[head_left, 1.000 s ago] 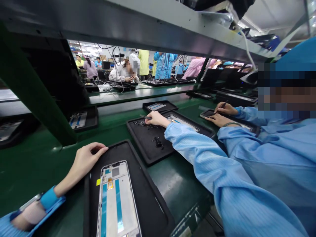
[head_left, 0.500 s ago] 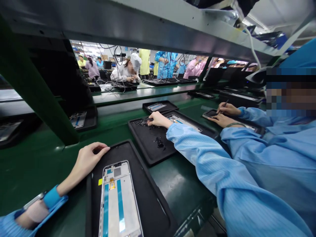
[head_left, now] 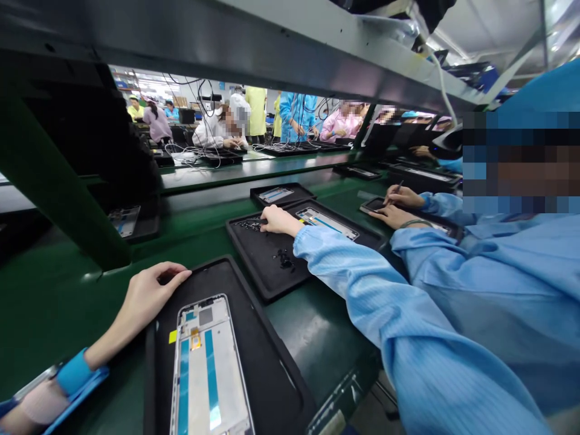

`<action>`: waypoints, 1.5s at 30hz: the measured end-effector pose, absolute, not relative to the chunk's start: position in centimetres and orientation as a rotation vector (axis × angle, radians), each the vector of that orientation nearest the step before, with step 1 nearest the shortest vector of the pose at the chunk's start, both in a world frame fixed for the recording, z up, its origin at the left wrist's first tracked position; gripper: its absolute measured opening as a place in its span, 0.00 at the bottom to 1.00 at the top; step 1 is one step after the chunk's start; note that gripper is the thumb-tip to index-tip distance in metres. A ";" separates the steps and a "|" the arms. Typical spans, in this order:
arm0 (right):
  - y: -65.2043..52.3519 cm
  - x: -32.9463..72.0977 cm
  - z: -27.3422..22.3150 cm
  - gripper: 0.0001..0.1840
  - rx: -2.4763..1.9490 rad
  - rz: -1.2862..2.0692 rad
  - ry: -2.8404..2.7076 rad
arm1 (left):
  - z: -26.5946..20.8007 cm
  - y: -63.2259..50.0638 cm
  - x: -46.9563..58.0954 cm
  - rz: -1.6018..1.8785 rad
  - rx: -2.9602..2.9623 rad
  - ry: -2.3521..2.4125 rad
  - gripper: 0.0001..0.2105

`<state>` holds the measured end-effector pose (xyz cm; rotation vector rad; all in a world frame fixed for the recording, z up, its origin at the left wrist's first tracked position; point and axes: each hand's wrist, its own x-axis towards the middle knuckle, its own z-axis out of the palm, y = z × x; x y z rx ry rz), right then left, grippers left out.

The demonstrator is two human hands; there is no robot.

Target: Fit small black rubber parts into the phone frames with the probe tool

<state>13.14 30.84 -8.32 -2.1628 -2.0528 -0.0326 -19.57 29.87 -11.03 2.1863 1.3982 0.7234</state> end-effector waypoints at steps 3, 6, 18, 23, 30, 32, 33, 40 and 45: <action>30.5 12.5 -8.0 0.20 -2.154 -0.043 -2.074 | -10.6 29.7 -19.5 0.749 2.187 1.403 0.20; 29.9 11.9 -7.6 0.19 -2.128 -0.058 -2.091 | -10.1 29.3 -19.3 0.749 2.179 1.401 0.20; 27.5 6.2 -4.8 0.13 -1.503 0.354 -2.205 | -7.3 26.2 -17.7 1.053 2.280 1.292 0.17; 25.1 2.2 -5.3 0.11 -1.204 0.701 -2.153 | -6.1 24.7 -17.1 0.840 2.183 1.098 0.15; 24.1 1.5 -5.5 0.11 -1.176 0.672 -2.152 | -7.3 25.0 -17.2 0.754 2.059 1.071 0.13; 24.0 1.3 -5.6 0.11 -1.176 0.730 -2.087 | -7.4 25.0 -17.1 0.780 1.965 1.053 0.13; 24.0 1.3 -5.7 0.10 -1.176 0.798 -2.025 | -7.3 24.9 -17.1 0.810 1.905 1.044 0.12; 23.8 0.9 -6.1 0.10 -1.084 1.115 -1.665 | -7.2 23.9 -16.5 1.014 1.519 1.001 0.14; 23.5 0.9 -5.8 0.08 -1.117 0.952 -1.729 | -7.6 24.0 -16.6 0.944 1.612 0.955 0.13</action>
